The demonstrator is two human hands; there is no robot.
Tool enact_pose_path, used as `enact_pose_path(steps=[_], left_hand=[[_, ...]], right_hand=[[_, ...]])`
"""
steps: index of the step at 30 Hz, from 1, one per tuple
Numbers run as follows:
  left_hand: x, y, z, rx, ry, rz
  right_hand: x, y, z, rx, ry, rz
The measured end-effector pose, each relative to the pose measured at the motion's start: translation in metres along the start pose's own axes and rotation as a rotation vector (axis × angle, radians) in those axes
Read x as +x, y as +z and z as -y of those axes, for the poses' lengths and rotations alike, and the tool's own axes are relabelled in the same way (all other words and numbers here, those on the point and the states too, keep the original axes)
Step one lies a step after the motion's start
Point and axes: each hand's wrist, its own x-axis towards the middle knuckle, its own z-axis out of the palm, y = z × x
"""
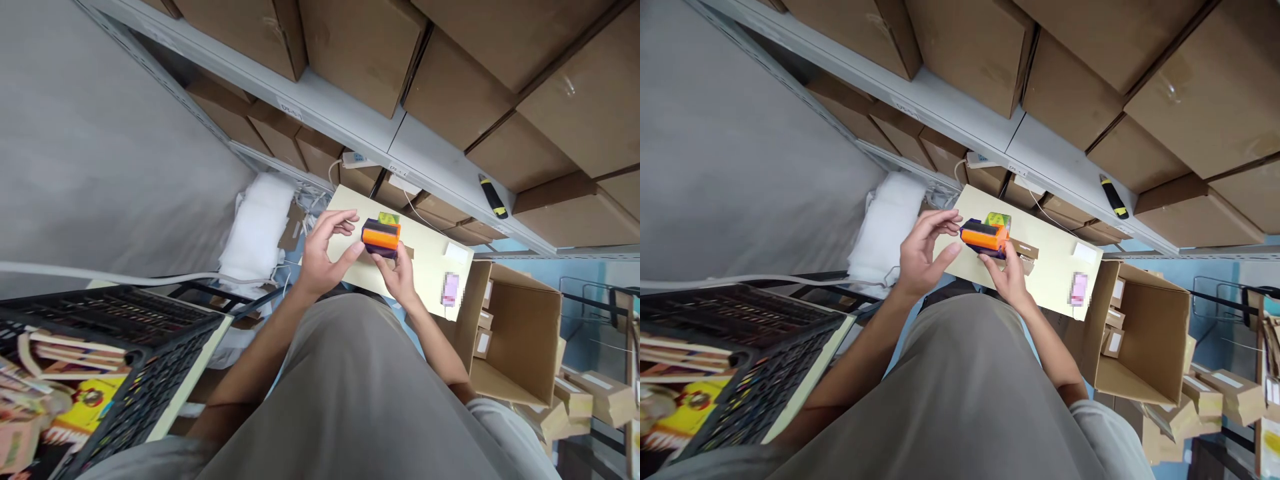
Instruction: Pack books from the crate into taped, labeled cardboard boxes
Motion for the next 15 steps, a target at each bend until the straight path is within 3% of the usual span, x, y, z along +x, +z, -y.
enact_pose_path(steps=[4,10,15], left_hand=[[0.019,-0.014,-0.014,0.003,0.013,0.085],[0.031,-0.031,-0.02,0.034,0.098,0.22],[0.038,-0.043,-0.021,0.028,0.173,0.278]], right_hand=[[-0.003,-0.017,-0.004,-0.244,-0.136,0.029],[0.003,-0.045,-0.006,-0.554,-0.45,0.029],[0.005,-0.058,0.011,-0.702,-0.536,0.039]])
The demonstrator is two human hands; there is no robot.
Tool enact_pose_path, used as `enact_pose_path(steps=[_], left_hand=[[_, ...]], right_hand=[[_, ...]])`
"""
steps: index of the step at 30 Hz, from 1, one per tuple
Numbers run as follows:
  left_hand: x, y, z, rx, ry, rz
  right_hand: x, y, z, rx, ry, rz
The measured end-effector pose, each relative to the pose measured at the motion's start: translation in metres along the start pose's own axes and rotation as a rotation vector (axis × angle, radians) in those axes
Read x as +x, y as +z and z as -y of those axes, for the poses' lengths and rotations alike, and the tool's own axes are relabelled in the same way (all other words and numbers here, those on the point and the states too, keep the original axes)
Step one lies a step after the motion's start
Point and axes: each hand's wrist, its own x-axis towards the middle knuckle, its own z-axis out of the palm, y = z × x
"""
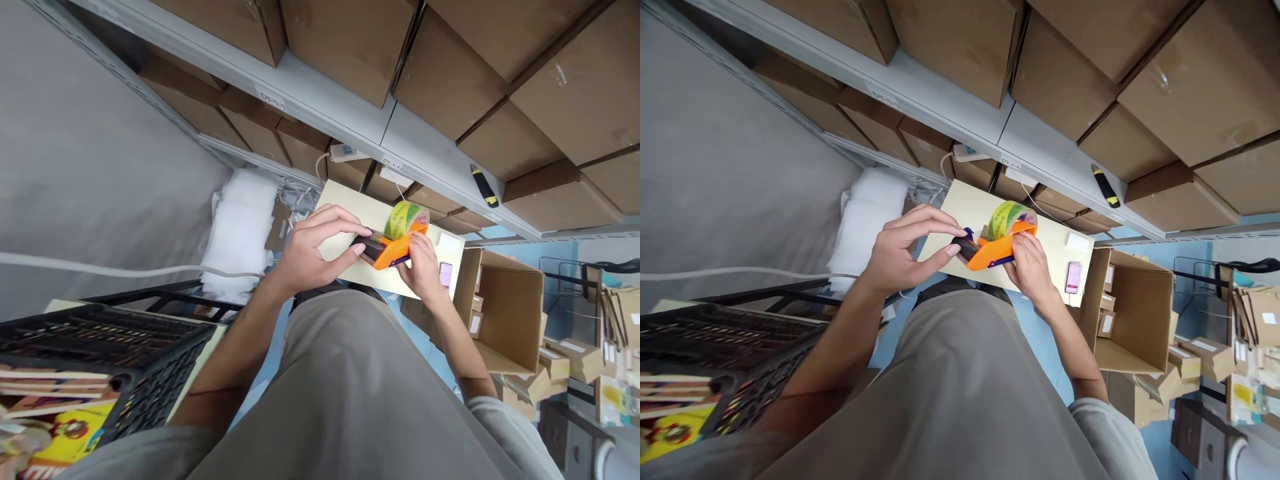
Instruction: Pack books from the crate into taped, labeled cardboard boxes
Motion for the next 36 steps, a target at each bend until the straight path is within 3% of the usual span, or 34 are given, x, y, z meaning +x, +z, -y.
enact_pose_path(steps=[6,15,22,27,36], left_hand=[[0.003,-0.01,0.009,-0.014,0.02,0.04],[0.003,-0.032,0.025,-0.111,0.075,0.111],[0.007,-0.045,0.03,-0.174,0.066,0.174],[0.01,-0.047,0.025,-0.212,0.077,0.235],[0.001,-0.028,0.015,-0.14,0.033,0.164]], right_hand=[[0.009,-0.012,0.018,-0.104,0.003,0.004],[0.014,-0.005,0.056,-0.212,0.035,0.011],[0.011,-0.005,0.073,-0.256,0.099,0.041],[0.007,-0.007,0.077,-0.251,0.114,0.053],[-0.006,-0.014,0.062,-0.143,0.083,0.045]])
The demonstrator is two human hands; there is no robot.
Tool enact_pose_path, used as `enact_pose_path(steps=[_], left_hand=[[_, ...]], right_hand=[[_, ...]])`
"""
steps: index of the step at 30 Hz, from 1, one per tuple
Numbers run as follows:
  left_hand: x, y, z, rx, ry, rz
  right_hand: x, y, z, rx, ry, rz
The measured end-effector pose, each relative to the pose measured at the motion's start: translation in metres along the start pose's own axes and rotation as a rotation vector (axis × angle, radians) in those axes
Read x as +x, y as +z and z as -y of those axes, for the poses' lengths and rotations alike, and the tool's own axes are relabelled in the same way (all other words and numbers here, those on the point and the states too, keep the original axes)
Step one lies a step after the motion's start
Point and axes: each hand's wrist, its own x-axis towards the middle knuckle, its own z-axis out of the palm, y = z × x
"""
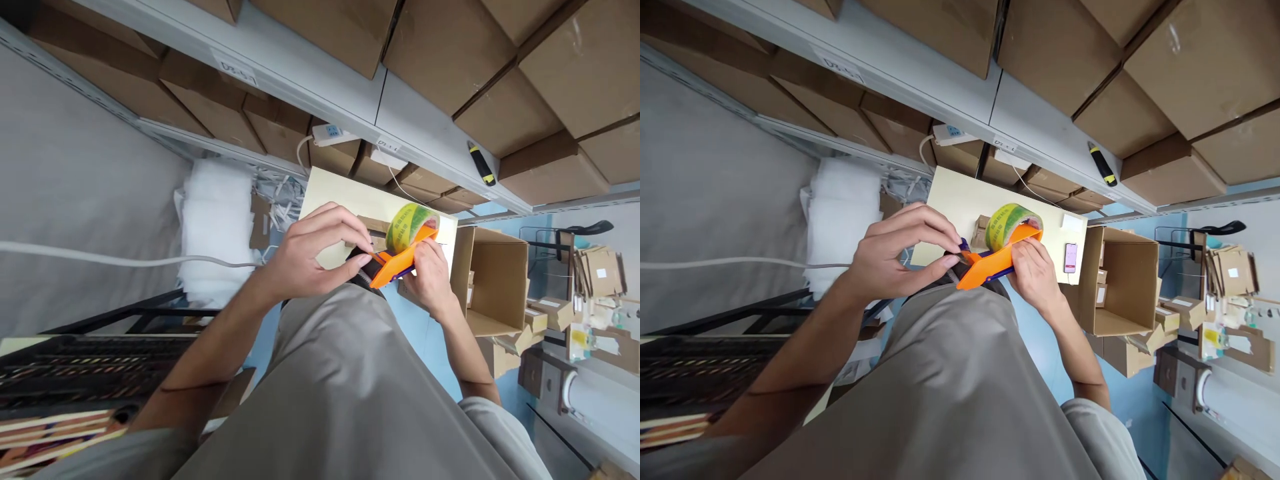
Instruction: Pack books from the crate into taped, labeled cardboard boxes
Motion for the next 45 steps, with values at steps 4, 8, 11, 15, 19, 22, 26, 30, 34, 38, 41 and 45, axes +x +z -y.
enact_pose_path(steps=[4,8,11,15,19,22,26,30,34,38,41,45], left_hand=[[-0.001,0.014,0.001,0.038,-0.026,-0.045],[-0.007,0.04,0.016,0.03,-0.094,-0.106],[-0.025,0.081,0.039,-0.058,-0.361,-0.163],[-0.063,0.137,0.079,-0.302,-0.812,-0.182],[-0.089,0.151,0.117,-0.287,-0.989,-0.473],[-0.093,0.141,0.147,-0.272,-1.0,-0.603],[-0.089,0.137,0.181,-0.288,-1.052,-0.69],[-0.091,0.146,0.202,-0.286,-1.107,-0.717],[-0.1,0.154,0.216,-0.288,-1.141,-0.74],[-0.112,0.159,0.238,-0.271,-1.147,-0.761],[-0.117,0.166,0.257,-0.287,-1.149,-0.739],[-0.116,0.188,0.276,-0.349,-1.168,-0.646]], right_hand=[[-0.005,-0.002,-0.015,0.07,-0.006,0.071],[-0.009,-0.005,-0.031,0.191,0.043,0.218],[-0.014,-0.006,-0.05,0.338,0.215,0.534],[-0.026,-0.003,-0.093,0.509,0.412,1.029],[-0.03,-0.004,-0.145,0.526,0.491,1.238],[-0.017,0.002,-0.174,0.611,0.537,1.237],[0.007,0.032,-0.194,0.729,0.564,1.188],[0.016,0.068,-0.208,0.812,0.588,1.244],[0.017,0.086,-0.216,0.832,0.583,1.286],[0.02,0.092,-0.214,0.812,0.54,1.315],[0.021,0.094,-0.211,0.808,0.544,1.313],[0.019,0.096,-0.209,0.811,0.582,1.289]])
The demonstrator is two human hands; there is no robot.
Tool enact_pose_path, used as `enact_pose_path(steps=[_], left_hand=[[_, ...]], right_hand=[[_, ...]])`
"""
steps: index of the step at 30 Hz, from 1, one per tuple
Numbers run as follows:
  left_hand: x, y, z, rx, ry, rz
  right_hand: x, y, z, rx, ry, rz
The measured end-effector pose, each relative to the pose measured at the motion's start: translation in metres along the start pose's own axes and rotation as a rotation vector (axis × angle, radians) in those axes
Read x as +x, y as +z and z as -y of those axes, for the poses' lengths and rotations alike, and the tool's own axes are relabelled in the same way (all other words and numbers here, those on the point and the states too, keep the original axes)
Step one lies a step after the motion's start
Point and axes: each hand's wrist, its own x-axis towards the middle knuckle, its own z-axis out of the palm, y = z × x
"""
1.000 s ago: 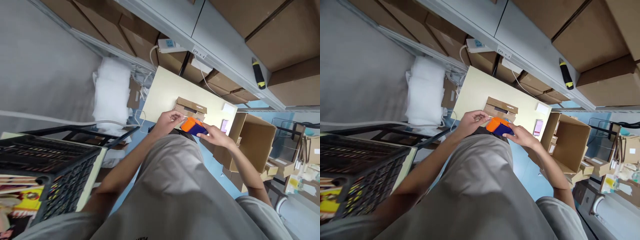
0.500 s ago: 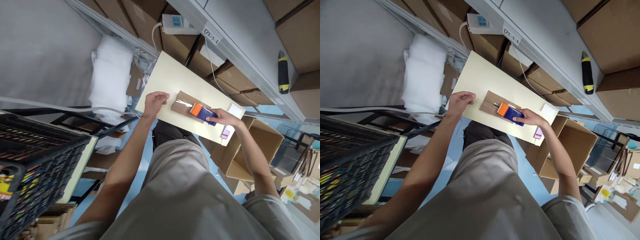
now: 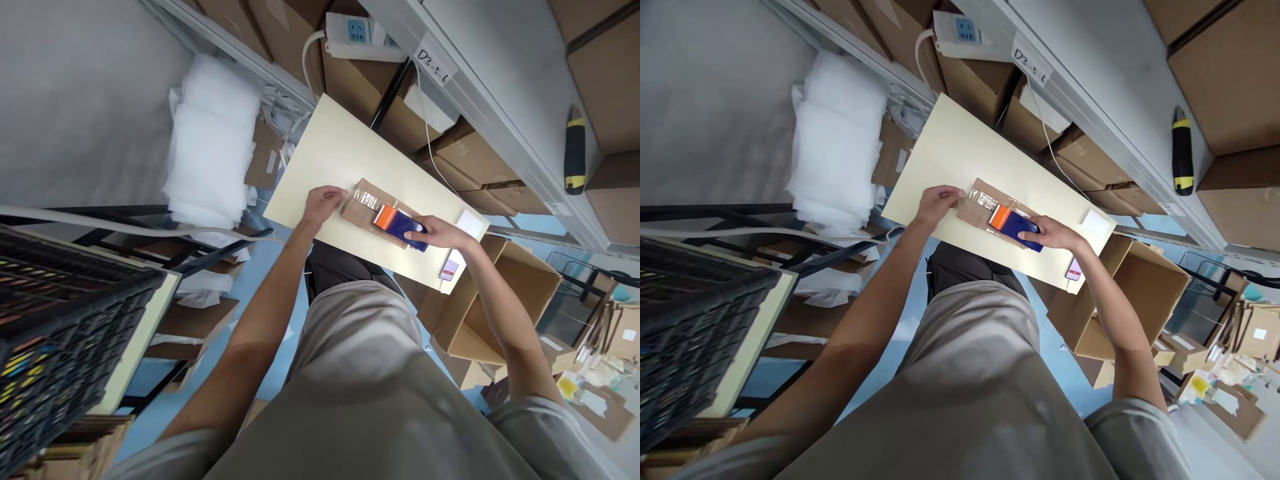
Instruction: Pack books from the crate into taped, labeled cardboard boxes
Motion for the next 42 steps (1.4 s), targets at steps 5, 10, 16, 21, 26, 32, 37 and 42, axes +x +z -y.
enact_pose_path(steps=[5,10,16,21,26,32,37,42], left_hand=[[0.004,0.006,0.016,0.17,0.026,-0.001],[-0.011,0.001,-0.001,0.31,0.351,-0.04],[-0.022,0.048,-0.04,0.433,0.627,0.147],[-0.012,0.059,-0.04,0.564,0.484,0.162],[-0.02,0.058,-0.04,0.68,0.427,0.141],[-0.029,0.07,-0.037,0.753,0.42,0.135],[-0.03,0.072,-0.036,0.736,0.431,0.125],[-0.027,0.074,-0.032,0.695,0.43,0.125]], right_hand=[[0.0,0.002,-0.004,0.022,0.004,-0.023],[0.002,0.001,-0.009,0.03,-0.026,-0.013],[0.003,0.002,-0.01,0.036,-0.029,0.011],[0.011,0.006,-0.018,-0.003,-0.051,-0.033],[0.014,0.012,-0.021,0.096,-0.079,0.059],[-0.049,-0.004,-0.059,0.113,0.046,0.062],[-0.126,-0.024,-0.124,0.131,0.074,-0.063],[-0.117,-0.018,-0.15,0.056,0.16,-0.061]])
